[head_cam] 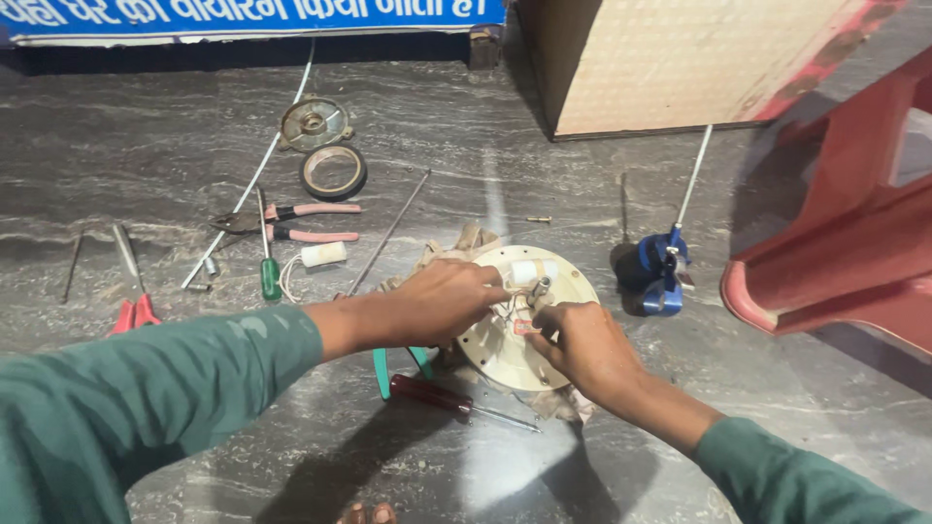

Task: The person cleans a ceiling fan motor housing with a cloth, then connects wires to the motor and tests the connection using a multimeter. The person handles the motor, wires, and multimeter throughout the process.

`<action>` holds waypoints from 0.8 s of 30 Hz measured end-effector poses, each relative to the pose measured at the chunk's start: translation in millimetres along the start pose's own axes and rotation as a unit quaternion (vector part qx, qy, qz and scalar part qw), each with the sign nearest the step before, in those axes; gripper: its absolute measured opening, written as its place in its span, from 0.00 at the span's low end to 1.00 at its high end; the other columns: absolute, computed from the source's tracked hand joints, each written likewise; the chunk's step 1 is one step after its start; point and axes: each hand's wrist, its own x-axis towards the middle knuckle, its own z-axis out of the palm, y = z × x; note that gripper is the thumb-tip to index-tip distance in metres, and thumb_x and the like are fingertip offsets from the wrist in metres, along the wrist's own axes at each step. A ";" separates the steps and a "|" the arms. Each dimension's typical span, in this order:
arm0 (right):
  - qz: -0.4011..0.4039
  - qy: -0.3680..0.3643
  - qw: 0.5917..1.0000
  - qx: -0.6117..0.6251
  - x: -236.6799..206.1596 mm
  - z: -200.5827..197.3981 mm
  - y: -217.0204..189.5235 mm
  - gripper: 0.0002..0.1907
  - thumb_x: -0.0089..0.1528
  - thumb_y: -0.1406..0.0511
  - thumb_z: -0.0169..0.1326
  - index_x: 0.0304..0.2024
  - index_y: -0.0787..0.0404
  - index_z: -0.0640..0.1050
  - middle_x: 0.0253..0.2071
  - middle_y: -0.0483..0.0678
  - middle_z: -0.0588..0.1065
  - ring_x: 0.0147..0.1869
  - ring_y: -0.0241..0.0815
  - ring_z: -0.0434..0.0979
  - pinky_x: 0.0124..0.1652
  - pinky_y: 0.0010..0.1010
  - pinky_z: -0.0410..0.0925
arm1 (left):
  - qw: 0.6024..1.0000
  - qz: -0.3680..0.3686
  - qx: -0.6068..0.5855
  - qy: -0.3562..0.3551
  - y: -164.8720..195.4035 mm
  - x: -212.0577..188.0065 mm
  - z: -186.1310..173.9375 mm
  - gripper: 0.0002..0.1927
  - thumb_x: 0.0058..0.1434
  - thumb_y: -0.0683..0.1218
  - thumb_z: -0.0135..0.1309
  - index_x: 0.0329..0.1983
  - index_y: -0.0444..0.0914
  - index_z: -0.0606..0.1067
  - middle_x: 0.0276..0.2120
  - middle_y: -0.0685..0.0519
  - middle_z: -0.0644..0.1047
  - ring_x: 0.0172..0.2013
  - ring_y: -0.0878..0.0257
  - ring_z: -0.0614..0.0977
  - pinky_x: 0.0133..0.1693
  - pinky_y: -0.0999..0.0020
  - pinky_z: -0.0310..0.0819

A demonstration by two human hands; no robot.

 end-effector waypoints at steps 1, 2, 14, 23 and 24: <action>-0.010 0.008 1.000 0.005 0.1 -1.4 0.4 0.11 0.59 0.61 0.60 0.40 0.60 0.84 0.36 0.57 0.82 0.39 0.56 0.83 0.43 0.44 0.73 | 1.000 0.006 0.006 0.013 -3.0 1.3 0.4 0.13 0.58 0.43 0.56 0.48 0.41 0.79 0.41 0.45 0.78 0.44 0.45 0.82 0.46 0.50 0.74; -0.017 0.017 1.000 0.010 0.3 -3.0 1.7 0.10 0.60 0.62 0.59 0.40 0.60 0.85 0.36 0.56 0.82 0.39 0.56 0.83 0.43 0.44 0.74 | 0.999 0.015 0.011 0.026 -5.2 5.4 0.6 0.14 0.58 0.42 0.56 0.48 0.42 0.80 0.41 0.45 0.78 0.44 0.46 0.82 0.46 0.50 0.74; -0.150 0.095 0.978 0.112 -6.6 -23.1 15.2 0.09 0.61 0.69 0.56 0.42 0.66 0.83 0.41 0.53 0.81 0.40 0.48 0.84 0.37 0.34 0.74 | 0.998 0.037 -0.009 0.048 10.6 30.7 -12.8 0.08 0.63 0.43 0.55 0.44 0.41 0.80 0.39 0.48 0.79 0.45 0.49 0.81 0.46 0.52 0.73; 0.027 0.065 0.972 0.223 0.8 -35.1 6.3 0.11 0.63 0.66 0.54 0.42 0.67 0.82 0.29 0.50 0.81 0.27 0.35 0.81 0.29 0.30 0.72 | 0.984 0.020 -0.123 0.129 9.1 36.9 -4.8 0.06 0.59 0.45 0.60 0.38 0.40 0.82 0.35 0.50 0.82 0.43 0.52 0.79 0.48 0.55 0.72; 0.048 0.060 0.970 0.230 1.8 -35.6 5.1 0.11 0.63 0.66 0.54 0.42 0.67 0.83 0.27 0.50 0.81 0.26 0.36 0.80 0.29 0.31 0.72 | 0.983 0.011 -0.131 0.132 10.3 39.2 -3.0 0.05 0.60 0.44 0.60 0.38 0.40 0.82 0.35 0.51 0.82 0.43 0.53 0.79 0.49 0.55 0.72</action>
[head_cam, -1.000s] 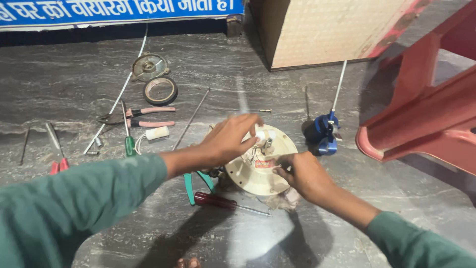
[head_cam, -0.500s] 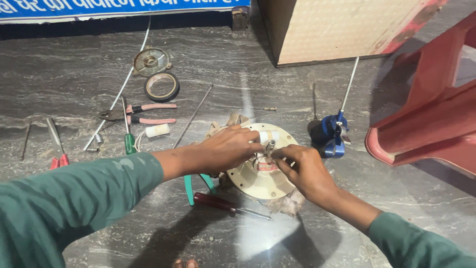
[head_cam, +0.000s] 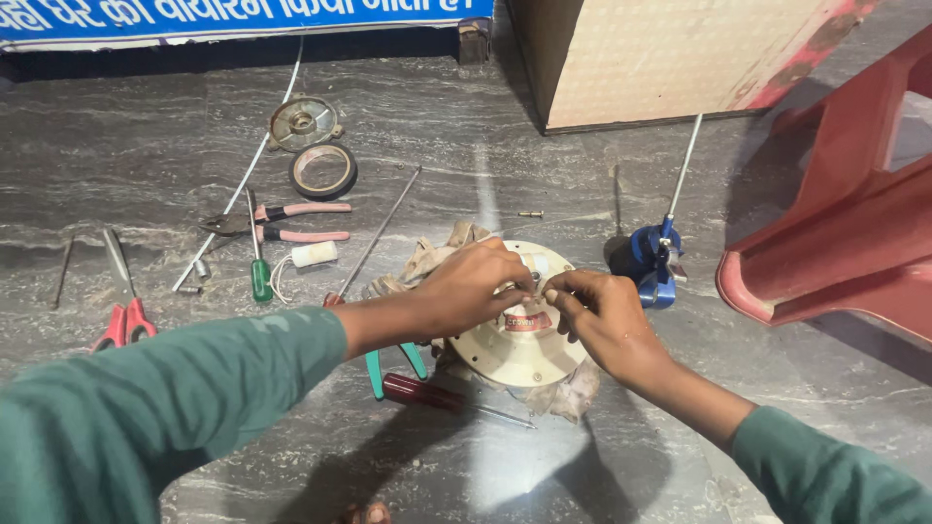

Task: The person cleans a ceiling fan motor housing with a cloth, then connects wires to the motor and tests the connection using a multimeter. The person handles the motor, wires, and multimeter throughout the process.

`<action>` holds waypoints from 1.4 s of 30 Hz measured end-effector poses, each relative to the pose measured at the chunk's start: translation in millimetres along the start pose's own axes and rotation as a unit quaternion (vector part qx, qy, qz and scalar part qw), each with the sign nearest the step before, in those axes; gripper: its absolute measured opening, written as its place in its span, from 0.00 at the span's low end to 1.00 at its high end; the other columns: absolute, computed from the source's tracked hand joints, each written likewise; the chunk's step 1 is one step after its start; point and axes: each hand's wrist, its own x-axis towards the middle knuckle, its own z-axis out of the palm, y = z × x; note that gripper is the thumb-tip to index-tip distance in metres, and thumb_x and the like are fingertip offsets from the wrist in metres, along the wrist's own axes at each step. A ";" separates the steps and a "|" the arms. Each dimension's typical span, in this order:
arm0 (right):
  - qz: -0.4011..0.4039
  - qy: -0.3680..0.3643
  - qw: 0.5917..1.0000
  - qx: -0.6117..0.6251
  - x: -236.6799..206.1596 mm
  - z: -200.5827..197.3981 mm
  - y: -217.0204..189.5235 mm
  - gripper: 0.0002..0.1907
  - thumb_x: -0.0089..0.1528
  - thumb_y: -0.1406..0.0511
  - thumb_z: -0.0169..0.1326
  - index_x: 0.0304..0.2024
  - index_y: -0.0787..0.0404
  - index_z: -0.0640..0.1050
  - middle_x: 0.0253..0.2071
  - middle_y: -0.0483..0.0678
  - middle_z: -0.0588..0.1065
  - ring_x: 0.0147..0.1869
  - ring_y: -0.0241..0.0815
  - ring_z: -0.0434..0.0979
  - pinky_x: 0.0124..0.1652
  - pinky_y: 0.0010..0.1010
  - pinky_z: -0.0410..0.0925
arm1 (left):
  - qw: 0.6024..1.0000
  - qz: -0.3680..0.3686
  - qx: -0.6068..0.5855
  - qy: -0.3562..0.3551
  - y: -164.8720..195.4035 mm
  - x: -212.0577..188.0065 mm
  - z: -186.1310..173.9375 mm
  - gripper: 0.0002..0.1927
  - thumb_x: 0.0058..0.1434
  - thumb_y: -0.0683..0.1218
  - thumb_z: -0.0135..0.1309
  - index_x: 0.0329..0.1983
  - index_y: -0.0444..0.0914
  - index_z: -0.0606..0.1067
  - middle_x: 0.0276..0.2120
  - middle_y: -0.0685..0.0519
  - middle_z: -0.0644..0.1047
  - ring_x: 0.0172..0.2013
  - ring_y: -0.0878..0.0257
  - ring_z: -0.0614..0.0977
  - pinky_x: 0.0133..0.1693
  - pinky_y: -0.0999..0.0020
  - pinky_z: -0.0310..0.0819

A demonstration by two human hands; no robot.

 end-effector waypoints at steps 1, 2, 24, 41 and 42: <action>0.022 0.001 1.000 0.006 0.8 0.0 -0.7 0.12 0.63 0.66 0.54 0.42 0.67 0.83 0.25 0.50 0.80 0.26 0.36 0.80 0.29 0.32 0.72 | 1.000 -0.014 -0.001 -0.004 0.2 1.2 1.6 0.05 0.60 0.45 0.60 0.37 0.40 0.82 0.35 0.51 0.82 0.43 0.53 0.79 0.49 0.56 0.72; 0.045 0.003 0.999 0.012 1.6 0.1 -0.4 0.12 0.63 0.66 0.53 0.41 0.67 0.83 0.24 0.50 0.80 0.25 0.36 0.79 0.29 0.32 0.72 | 1.000 -0.027 -0.003 -0.008 0.7 2.9 3.5 0.05 0.60 0.45 0.60 0.37 0.40 0.82 0.36 0.51 0.82 0.43 0.53 0.79 0.49 0.56 0.72; 0.036 -0.011 0.999 -0.008 1.8 2.8 13.6 0.12 0.63 0.64 0.54 0.38 0.68 0.80 0.25 0.47 0.80 0.26 0.34 0.80 0.30 0.31 0.72 | 1.000 0.019 0.012 0.001 2.4 2.2 18.7 0.05 0.56 0.43 0.61 0.33 0.37 0.78 0.33 0.50 0.79 0.38 0.52 0.77 0.43 0.54 0.71; 0.050 -0.054 0.996 0.050 10.7 -4.5 20.6 0.12 0.66 0.66 0.48 0.39 0.69 0.79 0.29 0.48 0.80 0.27 0.35 0.77 0.30 0.33 0.72 | 0.999 0.012 0.034 -0.021 2.2 12.8 14.0 0.05 0.54 0.39 0.57 0.34 0.37 0.78 0.35 0.50 0.79 0.42 0.50 0.77 0.45 0.54 0.72; 0.023 -0.049 0.998 0.019 9.8 -4.6 20.9 0.11 0.65 0.66 0.50 0.40 0.68 0.79 0.29 0.49 0.81 0.28 0.36 0.78 0.32 0.33 0.72 | 0.999 0.004 0.038 -0.022 2.1 12.5 13.8 0.05 0.55 0.39 0.57 0.34 0.37 0.78 0.36 0.50 0.79 0.42 0.50 0.77 0.45 0.54 0.72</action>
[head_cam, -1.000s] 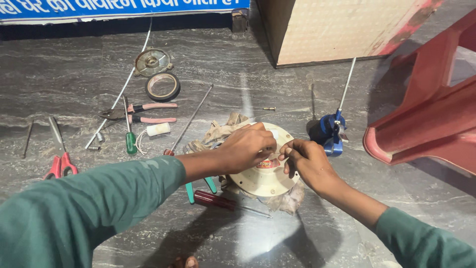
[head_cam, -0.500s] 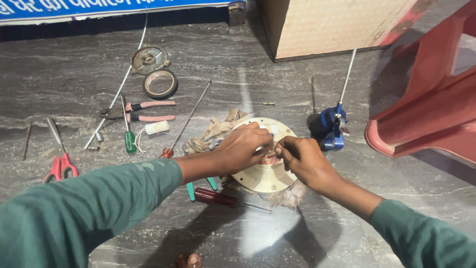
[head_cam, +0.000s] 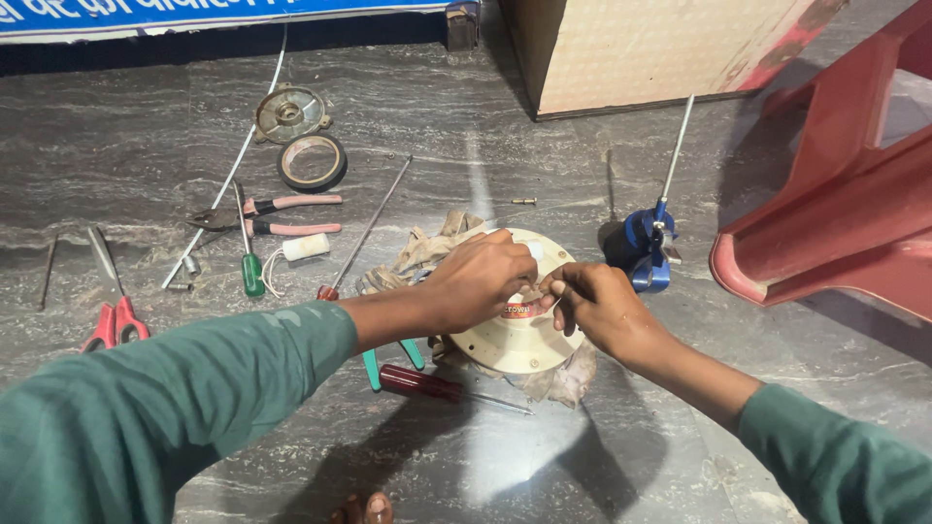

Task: The person cleans a ceiling fan motor housing with a cloth, then connects wires to the motor and tests the connection using a multimeter. The person handles the motor, wires, and multimeter throughout the process.

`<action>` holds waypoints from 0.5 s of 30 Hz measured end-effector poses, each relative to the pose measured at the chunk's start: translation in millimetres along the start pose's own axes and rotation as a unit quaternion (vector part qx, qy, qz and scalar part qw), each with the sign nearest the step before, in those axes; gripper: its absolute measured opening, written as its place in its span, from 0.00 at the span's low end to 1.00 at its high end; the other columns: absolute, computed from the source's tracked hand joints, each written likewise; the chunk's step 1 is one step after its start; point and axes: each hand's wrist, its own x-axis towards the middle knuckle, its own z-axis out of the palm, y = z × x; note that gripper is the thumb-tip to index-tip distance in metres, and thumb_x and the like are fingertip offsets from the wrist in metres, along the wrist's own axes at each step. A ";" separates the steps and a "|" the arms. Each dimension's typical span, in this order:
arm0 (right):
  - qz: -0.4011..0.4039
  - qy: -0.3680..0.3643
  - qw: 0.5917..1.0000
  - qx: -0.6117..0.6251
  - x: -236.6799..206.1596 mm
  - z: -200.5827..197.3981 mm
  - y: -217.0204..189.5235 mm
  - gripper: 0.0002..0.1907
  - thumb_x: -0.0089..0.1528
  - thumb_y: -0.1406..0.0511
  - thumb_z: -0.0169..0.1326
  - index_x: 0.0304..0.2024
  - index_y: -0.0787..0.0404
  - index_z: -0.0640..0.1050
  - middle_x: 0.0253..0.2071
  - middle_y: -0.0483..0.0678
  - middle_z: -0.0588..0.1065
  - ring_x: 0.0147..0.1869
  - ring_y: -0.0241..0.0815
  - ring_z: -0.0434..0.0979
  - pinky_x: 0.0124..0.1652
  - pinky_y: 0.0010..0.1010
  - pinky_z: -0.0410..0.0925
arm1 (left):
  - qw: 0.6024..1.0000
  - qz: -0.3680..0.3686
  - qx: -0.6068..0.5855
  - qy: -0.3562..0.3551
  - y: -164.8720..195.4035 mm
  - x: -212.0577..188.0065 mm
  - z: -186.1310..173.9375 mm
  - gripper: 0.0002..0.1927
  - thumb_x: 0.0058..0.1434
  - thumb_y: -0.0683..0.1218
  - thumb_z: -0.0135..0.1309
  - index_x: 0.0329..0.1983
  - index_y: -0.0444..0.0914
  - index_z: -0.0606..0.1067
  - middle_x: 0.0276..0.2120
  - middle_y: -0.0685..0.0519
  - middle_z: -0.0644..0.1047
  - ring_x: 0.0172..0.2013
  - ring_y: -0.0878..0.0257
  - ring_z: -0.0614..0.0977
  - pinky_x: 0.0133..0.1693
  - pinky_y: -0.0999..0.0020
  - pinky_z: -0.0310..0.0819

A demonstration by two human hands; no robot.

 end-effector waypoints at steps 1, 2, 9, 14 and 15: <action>-0.025 0.005 0.999 -0.032 -1.3 0.0 0.2 0.10 0.65 0.66 0.51 0.41 0.68 0.80 0.29 0.51 0.81 0.29 0.37 0.80 0.33 0.33 0.73 | 1.000 -0.004 0.003 -0.005 0.0 -0.1 -0.1 0.05 0.55 0.39 0.56 0.35 0.37 0.78 0.36 0.50 0.79 0.42 0.50 0.77 0.46 0.54 0.72; -0.049 0.009 0.997 -0.063 -2.7 0.1 0.1 0.11 0.64 0.66 0.53 0.43 0.67 0.80 0.30 0.52 0.81 0.30 0.38 0.81 0.34 0.34 0.73 | 1.000 -0.009 0.005 -0.011 0.2 0.0 -0.3 0.05 0.56 0.39 0.56 0.35 0.37 0.78 0.36 0.50 0.79 0.42 0.50 0.77 0.46 0.54 0.71; -0.199 0.063 0.955 -0.212 -3.8 -1.2 -5.9 0.10 0.56 0.73 0.58 0.41 0.68 0.81 0.38 0.60 0.79 0.41 0.60 0.81 0.41 0.44 0.72 | 1.000 -0.004 -0.013 0.010 1.9 4.0 -3.8 0.04 0.59 0.42 0.55 0.34 0.38 0.79 0.37 0.50 0.80 0.45 0.49 0.76 0.49 0.53 0.70; -0.185 0.029 0.964 -0.191 2.3 -0.6 -6.3 0.22 0.48 0.80 0.52 0.45 0.71 0.79 0.37 0.62 0.78 0.40 0.60 0.80 0.41 0.44 0.71 | 1.000 -0.025 0.002 -0.013 3.1 5.0 -4.9 0.05 0.62 0.43 0.53 0.36 0.38 0.79 0.38 0.50 0.80 0.46 0.50 0.77 0.50 0.53 0.70; -0.181 0.020 0.963 -0.197 3.8 -0.6 -5.9 0.21 0.48 0.81 0.52 0.44 0.71 0.79 0.36 0.62 0.78 0.40 0.59 0.81 0.41 0.43 0.71 | 1.000 -0.026 0.001 -0.014 3.2 5.1 -5.0 0.05 0.62 0.43 0.53 0.36 0.38 0.79 0.38 0.50 0.80 0.46 0.50 0.77 0.51 0.53 0.70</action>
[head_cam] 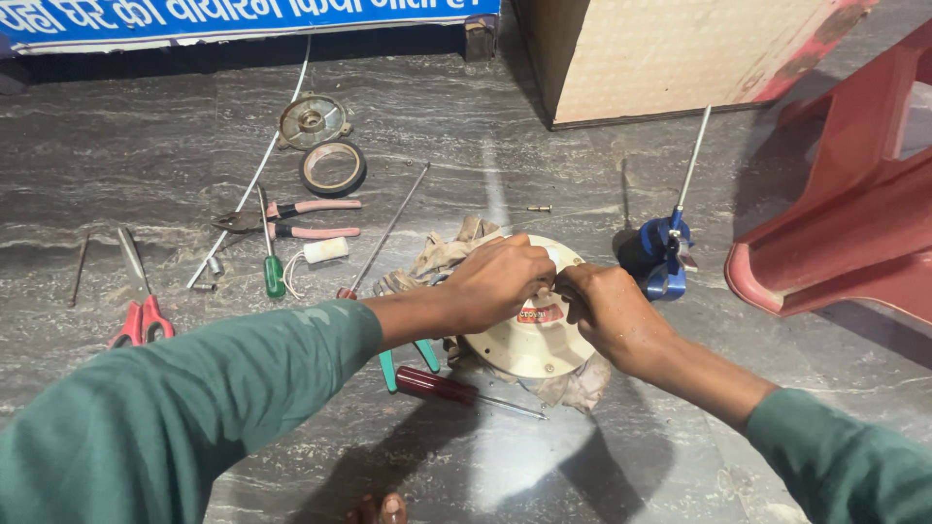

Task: The person cleans a ceiling fan motor housing with a cloth, then connects wires to the motor and tests the connection using a multimeter. The person handles the motor, wires, and multimeter throughout the process.

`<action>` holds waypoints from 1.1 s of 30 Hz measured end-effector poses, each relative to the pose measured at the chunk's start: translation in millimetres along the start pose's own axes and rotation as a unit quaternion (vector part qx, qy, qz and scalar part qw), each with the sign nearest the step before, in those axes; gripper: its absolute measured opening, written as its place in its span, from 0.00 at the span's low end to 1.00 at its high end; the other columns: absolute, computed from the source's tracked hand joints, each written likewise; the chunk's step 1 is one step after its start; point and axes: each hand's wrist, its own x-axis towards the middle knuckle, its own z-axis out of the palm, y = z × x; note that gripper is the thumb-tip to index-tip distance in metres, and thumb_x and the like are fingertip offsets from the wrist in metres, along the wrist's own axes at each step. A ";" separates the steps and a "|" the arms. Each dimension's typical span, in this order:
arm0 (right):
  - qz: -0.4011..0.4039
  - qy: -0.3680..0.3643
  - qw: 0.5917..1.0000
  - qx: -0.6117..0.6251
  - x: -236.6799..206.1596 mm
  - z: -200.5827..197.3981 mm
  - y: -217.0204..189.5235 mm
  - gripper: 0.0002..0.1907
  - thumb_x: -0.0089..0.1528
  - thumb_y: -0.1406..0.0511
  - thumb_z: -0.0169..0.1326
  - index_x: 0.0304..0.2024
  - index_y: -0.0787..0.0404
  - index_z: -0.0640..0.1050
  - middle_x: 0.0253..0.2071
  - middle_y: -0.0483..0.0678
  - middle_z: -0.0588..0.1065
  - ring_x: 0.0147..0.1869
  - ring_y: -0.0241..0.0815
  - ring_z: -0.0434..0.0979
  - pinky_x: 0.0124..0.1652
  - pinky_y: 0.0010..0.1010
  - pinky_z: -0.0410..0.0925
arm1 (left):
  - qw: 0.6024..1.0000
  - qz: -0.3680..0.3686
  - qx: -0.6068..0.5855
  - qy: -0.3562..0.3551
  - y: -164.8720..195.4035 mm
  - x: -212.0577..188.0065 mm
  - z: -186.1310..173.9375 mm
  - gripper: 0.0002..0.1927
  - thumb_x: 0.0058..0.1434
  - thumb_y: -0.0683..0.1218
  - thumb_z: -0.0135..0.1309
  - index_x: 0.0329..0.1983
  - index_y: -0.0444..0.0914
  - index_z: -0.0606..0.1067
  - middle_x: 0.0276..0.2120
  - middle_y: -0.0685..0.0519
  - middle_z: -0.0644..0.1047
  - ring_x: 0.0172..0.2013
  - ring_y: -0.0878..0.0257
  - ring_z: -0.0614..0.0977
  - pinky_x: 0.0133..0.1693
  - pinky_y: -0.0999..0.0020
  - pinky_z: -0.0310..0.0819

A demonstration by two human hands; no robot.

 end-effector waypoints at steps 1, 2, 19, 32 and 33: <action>0.003 -0.012 1.000 -0.004 0.9 0.0 0.9 0.21 0.48 0.81 0.51 0.44 0.71 0.79 0.36 0.62 0.79 0.39 0.58 0.81 0.41 0.43 0.71 | 1.000 -0.005 -0.004 -0.006 -0.3 -0.4 -0.4 0.06 0.62 0.43 0.53 0.36 0.38 0.79 0.38 0.50 0.80 0.46 0.50 0.77 0.50 0.54 0.70; 0.006 -0.023 1.000 -0.008 1.5 0.0 1.6 0.20 0.49 0.81 0.51 0.44 0.71 0.79 0.36 0.61 0.79 0.39 0.57 0.81 0.41 0.43 0.72 | 1.000 -0.010 -0.008 -0.012 -0.8 -0.6 -1.0 0.06 0.62 0.44 0.53 0.37 0.38 0.79 0.38 0.50 0.80 0.45 0.50 0.77 0.50 0.54 0.71; 0.228 -0.028 0.958 0.169 10.9 -3.9 2.0 0.11 0.63 0.66 0.54 0.37 0.69 0.84 0.25 0.51 0.82 0.27 0.38 0.82 0.30 0.32 0.75 | 1.000 0.000 -0.012 -0.011 -3.9 6.5 -4.9 0.07 0.61 0.45 0.54 0.38 0.37 0.79 0.39 0.50 0.80 0.46 0.50 0.77 0.49 0.53 0.71; 0.295 -0.033 0.947 0.121 -0.5 -35.8 4.6 0.10 0.61 0.64 0.59 0.40 0.65 0.85 0.30 0.51 0.84 0.30 0.37 0.83 0.33 0.29 0.76 | 1.000 -0.007 -0.016 -0.019 -8.6 -2.1 -8.9 0.08 0.64 0.45 0.51 0.38 0.38 0.79 0.39 0.49 0.80 0.45 0.49 0.77 0.48 0.53 0.70; 0.298 -0.034 0.944 0.134 -0.1 -31.2 3.6 0.11 0.61 0.63 0.60 0.39 0.66 0.85 0.29 0.52 0.84 0.29 0.37 0.83 0.32 0.30 0.76 | 1.000 -0.009 -0.014 -0.022 -6.9 0.0 -7.5 0.08 0.64 0.46 0.51 0.38 0.38 0.79 0.39 0.50 0.80 0.45 0.49 0.77 0.48 0.53 0.70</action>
